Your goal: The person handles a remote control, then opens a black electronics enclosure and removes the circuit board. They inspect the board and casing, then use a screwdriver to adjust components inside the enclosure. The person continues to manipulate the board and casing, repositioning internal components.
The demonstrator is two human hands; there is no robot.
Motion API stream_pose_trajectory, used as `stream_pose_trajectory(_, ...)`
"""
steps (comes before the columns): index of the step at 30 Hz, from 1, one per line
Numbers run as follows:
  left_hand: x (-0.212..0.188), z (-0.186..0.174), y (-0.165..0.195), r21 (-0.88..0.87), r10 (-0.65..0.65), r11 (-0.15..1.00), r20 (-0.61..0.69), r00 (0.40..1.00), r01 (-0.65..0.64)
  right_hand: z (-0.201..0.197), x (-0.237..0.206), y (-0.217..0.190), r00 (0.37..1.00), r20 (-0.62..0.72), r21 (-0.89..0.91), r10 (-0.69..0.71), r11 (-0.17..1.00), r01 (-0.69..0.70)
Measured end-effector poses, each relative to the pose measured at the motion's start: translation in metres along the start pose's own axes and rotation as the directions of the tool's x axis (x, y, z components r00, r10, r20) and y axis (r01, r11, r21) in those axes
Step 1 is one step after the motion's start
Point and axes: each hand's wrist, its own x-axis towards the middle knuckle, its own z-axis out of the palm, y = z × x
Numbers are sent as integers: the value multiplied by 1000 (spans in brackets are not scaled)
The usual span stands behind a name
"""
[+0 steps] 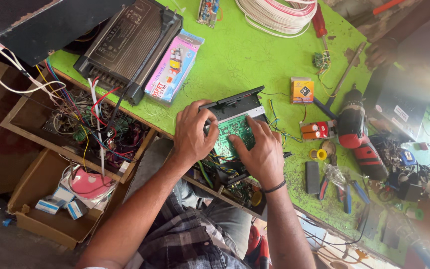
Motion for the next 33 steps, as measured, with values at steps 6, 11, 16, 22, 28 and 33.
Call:
stream_pose_trajectory(6,-1,0,1,-8,3,1000,-9,1000,-3,1,-1,1,1000,15,21,12,1000,-12)
stream_pose_trajectory(11,0,-1,1,1,19,1000,-6,1000,-19,1,-1,1,999,33,-11,20,1000,-20)
stream_pose_trajectory(16,0,1,1,-6,0,1000,-46,999,-1,0,1,-1,997,78,-51,-16,998,20)
stream_pose_trajectory(22,0,2,1,2,-1,1000,-48,999,1,-4,4,-6,990,133,-103,-50,993,64)
stream_pose_trajectory(28,0,5,0,14,-11,1000,-54,998,11,-4,9,-13,971,238,-136,-20,989,53)
stream_pose_trajectory(33,0,4,0,16,8,1000,-58,998,-8,0,10,-18,964,265,-169,9,985,37)
